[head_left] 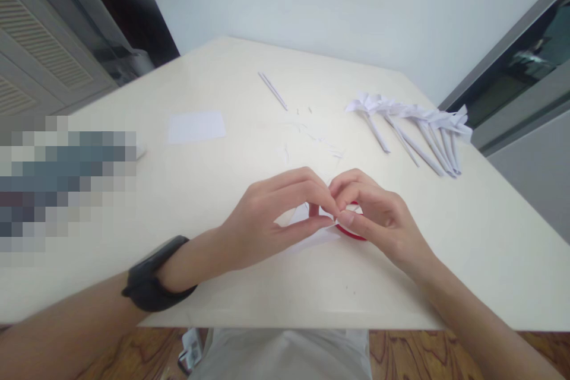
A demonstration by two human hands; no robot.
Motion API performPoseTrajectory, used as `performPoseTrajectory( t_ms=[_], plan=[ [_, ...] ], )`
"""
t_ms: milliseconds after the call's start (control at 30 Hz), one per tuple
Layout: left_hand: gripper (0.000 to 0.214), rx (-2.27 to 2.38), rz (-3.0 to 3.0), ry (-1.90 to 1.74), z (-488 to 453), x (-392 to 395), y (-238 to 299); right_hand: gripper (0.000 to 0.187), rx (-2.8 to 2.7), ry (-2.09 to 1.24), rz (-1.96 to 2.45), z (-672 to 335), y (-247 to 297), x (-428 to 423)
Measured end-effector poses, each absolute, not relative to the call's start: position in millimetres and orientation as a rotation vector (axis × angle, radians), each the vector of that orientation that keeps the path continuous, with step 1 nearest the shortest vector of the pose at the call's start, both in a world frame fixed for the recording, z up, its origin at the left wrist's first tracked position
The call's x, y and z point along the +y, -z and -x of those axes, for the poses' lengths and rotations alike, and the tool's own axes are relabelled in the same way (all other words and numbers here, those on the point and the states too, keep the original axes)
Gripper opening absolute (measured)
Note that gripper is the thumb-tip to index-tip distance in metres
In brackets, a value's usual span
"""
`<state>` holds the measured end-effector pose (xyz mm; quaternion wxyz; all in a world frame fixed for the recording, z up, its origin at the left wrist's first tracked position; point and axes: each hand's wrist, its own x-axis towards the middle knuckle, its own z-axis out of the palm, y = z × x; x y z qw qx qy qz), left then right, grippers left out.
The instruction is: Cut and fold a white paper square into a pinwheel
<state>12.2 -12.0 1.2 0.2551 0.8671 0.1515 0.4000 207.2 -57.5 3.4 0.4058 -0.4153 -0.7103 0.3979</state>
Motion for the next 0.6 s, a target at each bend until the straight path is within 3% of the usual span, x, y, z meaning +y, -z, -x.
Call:
performPoseTrajectory(
  t_ms=[300,600],
  plan=[
    [0.010,0.305,-2.364,-1.090,-12.6,-10.3,0.1,0.010,-1.747,-1.170,1.000,-204.3,-4.1,-57.4],
    [0.012,0.418,-2.338,-1.008,-12.5,-13.2,-1.8,0.006,-1.755,-1.077,1.013,-204.0,-2.7,-56.9]
  ],
)
